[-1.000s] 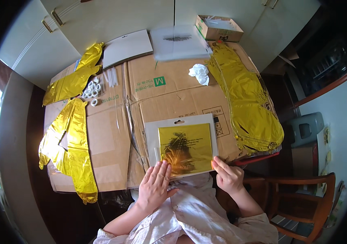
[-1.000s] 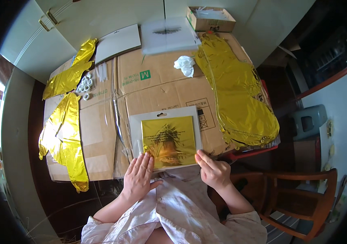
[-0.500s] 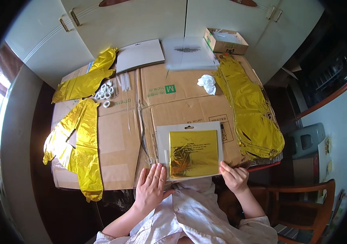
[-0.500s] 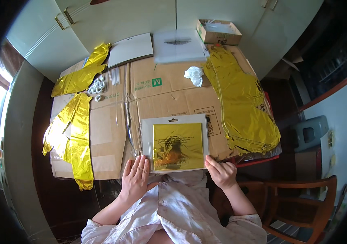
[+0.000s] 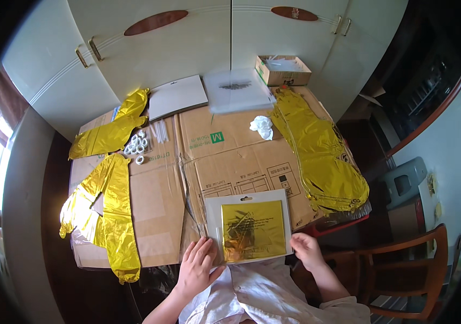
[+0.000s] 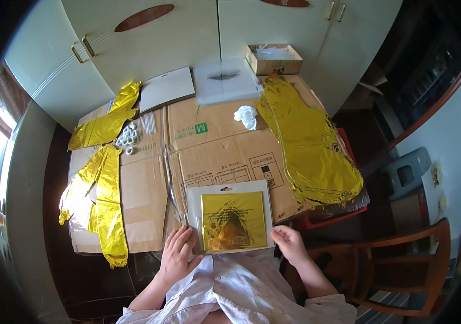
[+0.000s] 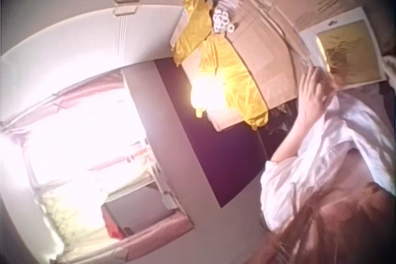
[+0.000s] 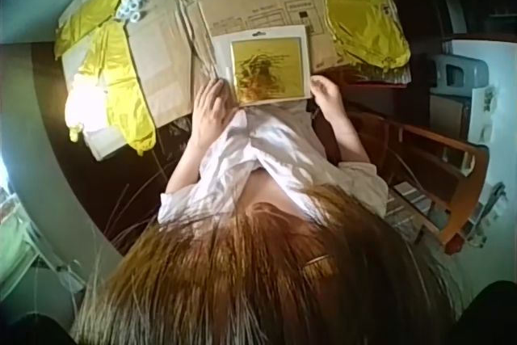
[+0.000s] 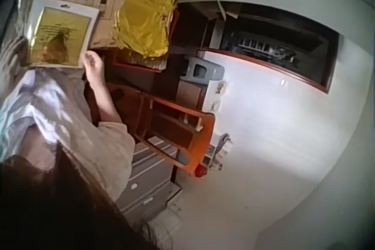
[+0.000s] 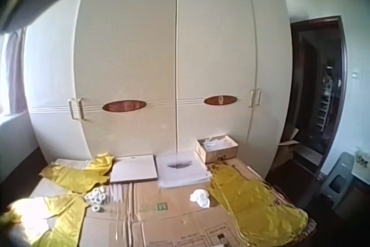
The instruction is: Packaging gold-colored foil decorations into card-backed sleeves at a workstation.
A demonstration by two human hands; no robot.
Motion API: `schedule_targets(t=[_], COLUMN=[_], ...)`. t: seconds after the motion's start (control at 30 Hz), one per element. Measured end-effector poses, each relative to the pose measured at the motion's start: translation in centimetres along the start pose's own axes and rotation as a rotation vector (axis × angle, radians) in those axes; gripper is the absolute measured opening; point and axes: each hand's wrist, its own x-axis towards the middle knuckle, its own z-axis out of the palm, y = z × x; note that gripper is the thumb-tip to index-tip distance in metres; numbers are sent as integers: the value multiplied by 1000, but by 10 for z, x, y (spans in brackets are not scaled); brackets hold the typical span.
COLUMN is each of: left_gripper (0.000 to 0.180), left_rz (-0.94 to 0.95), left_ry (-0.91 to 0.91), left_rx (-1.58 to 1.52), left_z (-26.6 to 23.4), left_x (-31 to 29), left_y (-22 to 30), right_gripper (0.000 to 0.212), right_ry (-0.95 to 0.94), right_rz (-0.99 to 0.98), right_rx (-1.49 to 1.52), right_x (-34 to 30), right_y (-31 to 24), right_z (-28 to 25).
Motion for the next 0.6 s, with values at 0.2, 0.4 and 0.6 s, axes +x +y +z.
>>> schedule_targets(t=[0.2, 0.4, 0.6], left_gripper=[80, 58, 48], left_rz=[-233, -167, -156], left_ry=[330, 335, 388], left_rx=[-682, -1257, -1146], left_z=[-10, -24, -16], left_x=[29, 65, 86], left_y=[-11, -44, -62], right_gripper=[6, 12, 28], right_ry=[-151, -33, -67], right_rz=[-320, -840, -739], right_rx=[44, -174, -334], right_x=[14, 57, 85], right_y=[-14, -53, -73], right_z=[16, 59, 57])
